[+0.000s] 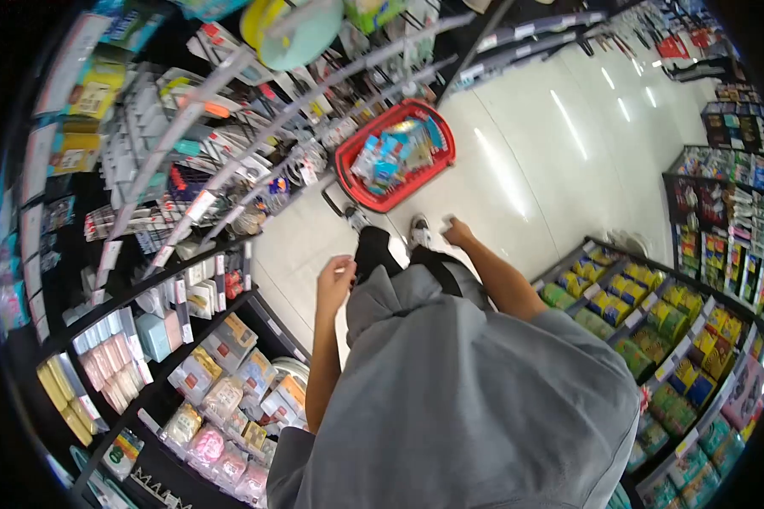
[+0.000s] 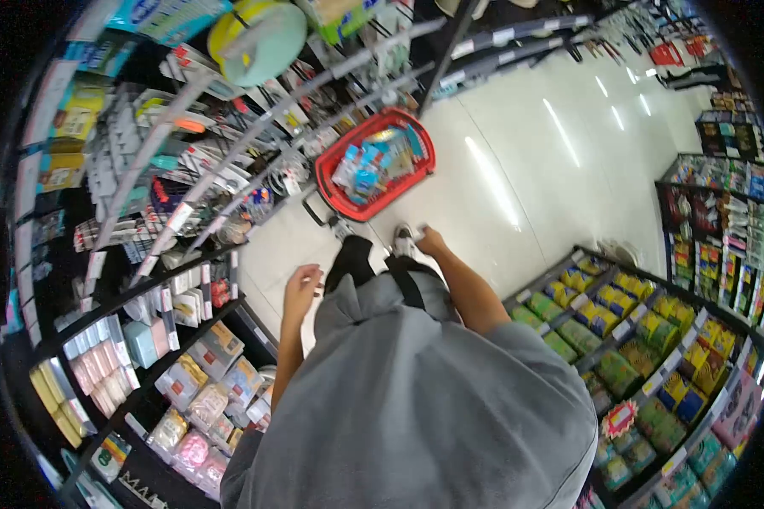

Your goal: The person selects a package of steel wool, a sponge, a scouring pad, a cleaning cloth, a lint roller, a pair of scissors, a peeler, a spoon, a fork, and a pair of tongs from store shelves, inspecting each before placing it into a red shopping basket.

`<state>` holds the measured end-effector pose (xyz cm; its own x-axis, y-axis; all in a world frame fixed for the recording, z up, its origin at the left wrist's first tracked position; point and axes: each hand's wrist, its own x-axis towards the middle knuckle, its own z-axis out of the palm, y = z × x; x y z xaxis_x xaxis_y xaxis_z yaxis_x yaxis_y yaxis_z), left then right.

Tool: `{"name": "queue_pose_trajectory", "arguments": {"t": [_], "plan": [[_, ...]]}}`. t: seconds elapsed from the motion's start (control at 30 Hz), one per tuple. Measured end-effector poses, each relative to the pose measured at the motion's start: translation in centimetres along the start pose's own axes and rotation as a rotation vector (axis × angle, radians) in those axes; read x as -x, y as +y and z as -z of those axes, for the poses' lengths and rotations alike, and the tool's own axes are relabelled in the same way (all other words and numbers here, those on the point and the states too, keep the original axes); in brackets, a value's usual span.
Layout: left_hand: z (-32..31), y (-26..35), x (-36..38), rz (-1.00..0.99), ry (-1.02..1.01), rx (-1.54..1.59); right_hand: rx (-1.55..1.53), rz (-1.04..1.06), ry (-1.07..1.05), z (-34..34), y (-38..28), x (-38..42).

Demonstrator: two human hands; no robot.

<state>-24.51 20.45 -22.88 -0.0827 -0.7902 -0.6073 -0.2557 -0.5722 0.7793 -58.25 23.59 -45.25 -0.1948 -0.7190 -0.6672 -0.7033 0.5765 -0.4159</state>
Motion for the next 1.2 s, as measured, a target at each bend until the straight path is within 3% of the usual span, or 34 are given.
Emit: {"name": "queue_pose_trajectory", "arguments": {"t": [0.13, 0.17, 0.2, 0.27, 0.4, 0.47, 0.53, 0.6, 0.67, 0.73, 0.8, 0.87, 0.93, 0.97, 1.13, 1.2], "plan": [[-0.6, 3.5, -2.0, -0.185, -0.007, -0.160, -0.224, -0.252, -0.229, 1.7, 4.5, 3.1], [-0.6, 5.2, -2.8, -0.265, 0.010, -0.172, -0.479, -0.219, -0.294, -2.0, 10.4, 0.8], [-0.7, 6.6, -3.5, -0.340, 0.020, -0.182, -0.689, -0.318, -0.335, -1.4, 10.5, 1.4], [-0.5, 9.8, -5.5, -0.536, 0.081, -0.211, -0.725, -0.418, -0.267, 0.7, 8.5, 3.9], [1.4, 18.6, -9.6, -0.719, 0.252, -0.072, -0.908, -0.392, -0.215, 3.3, 8.4, 6.6], [2.5, 25.6, -10.2, -1.010, 0.404, -0.120, -0.914, -0.377, -0.159, 4.8, 7.7, 8.4], [3.5, 32.2, -9.7, -0.980, 0.582, -0.140, -0.903, -0.373, -0.119, 5.0, 8.4, 9.5], [5.1, 37.0, -12.0, -1.218, 0.878, -0.284, -0.876, -0.410, -0.060, 4.9, 9.3, 10.6], [6.0, 40.2, -14.2, -1.234, 0.993, -0.290, -0.886, -0.465, -0.058, 4.7, 10.0, 11.8], [6.7, 41.7, -16.3, -1.124, 1.059, -0.330, -0.915, -0.472, -0.044, 3.7, 11.2, 12.3], [6.2, 42.4, -16.2, -1.050, 0.967, -0.259, -0.932, -0.413, 0.003, 2.7, 11.7, 12.2], [6.0, 42.1, -16.9, -1.113, 1.001, -0.242, -0.648, -0.426, 0.036, 2.4, 11.3, 13.9], [6.8, 41.6, -17.1, -1.053, 0.795, -0.180, -0.615, -0.410, 0.081, 0.3, 12.7, 12.7], [7.2, 41.2, -18.3, -1.149, 0.770, -0.117, -0.607, -0.386, 0.095, -0.3, 13.0, 12.4], [8.5, 40.0, -19.2, -1.092, 0.493, -0.015, -0.483, -0.278, 0.091, -0.2, 13.1, 10.2], [7.7, 40.3, -18.7, -1.121, 0.621, 0.009, -0.575, -0.291, 0.022, 2.2, 10.7, 10.9]]}}
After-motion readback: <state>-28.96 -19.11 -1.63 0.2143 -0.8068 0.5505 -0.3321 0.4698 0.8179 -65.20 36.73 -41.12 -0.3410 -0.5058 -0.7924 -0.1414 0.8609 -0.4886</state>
